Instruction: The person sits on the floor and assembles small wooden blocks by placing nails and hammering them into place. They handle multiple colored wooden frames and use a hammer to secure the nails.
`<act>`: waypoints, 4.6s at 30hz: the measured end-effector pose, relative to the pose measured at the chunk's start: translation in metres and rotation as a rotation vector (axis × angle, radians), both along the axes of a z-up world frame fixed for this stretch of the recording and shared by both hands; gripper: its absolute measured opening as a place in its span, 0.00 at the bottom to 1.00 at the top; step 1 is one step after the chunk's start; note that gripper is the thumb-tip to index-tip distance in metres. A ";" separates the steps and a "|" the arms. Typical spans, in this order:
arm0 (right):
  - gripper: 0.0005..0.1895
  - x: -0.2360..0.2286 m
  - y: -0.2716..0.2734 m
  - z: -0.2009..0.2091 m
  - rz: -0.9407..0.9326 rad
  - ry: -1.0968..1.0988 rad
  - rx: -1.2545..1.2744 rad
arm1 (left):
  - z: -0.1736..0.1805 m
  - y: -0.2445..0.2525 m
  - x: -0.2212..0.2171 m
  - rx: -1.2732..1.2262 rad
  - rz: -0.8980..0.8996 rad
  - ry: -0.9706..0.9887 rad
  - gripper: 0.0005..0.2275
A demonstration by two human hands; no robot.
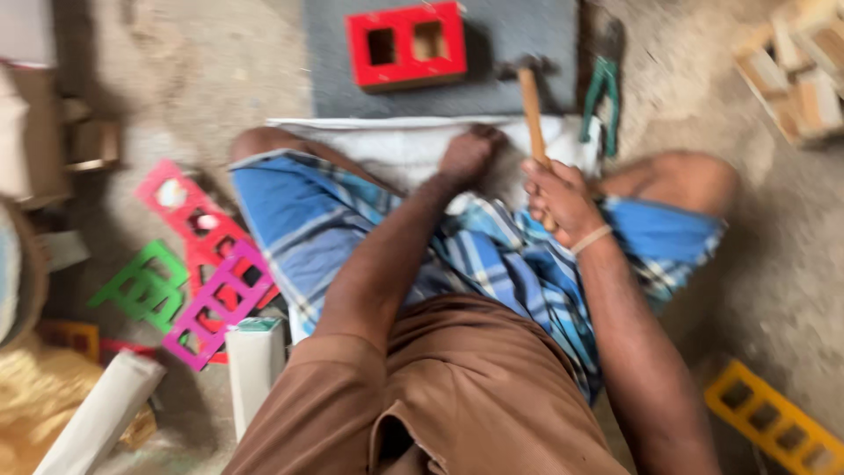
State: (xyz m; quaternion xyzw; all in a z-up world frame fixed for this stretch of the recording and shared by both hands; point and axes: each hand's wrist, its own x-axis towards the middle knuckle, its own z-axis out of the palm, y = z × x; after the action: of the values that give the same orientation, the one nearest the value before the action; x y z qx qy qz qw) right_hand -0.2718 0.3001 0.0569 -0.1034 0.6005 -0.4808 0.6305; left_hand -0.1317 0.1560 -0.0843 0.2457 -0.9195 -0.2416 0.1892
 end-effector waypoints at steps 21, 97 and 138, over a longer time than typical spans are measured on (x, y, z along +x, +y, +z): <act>0.22 0.066 -0.001 0.015 0.133 0.390 0.020 | 0.084 -0.126 0.131 0.207 0.448 0.288 0.22; 0.16 0.070 -0.016 -0.004 0.135 0.324 0.157 | 0.086 -0.104 0.112 0.005 1.015 0.037 0.15; 0.12 0.041 -0.020 -0.010 0.131 0.265 0.097 | 0.042 -0.068 0.095 -0.111 1.069 0.368 0.25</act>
State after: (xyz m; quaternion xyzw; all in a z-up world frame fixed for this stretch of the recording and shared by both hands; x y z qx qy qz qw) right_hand -0.2304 0.2802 0.0465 -0.1742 0.6928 -0.3915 0.5800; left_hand -0.0364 0.0877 -0.0420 0.6206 -0.6305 -0.1022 0.4548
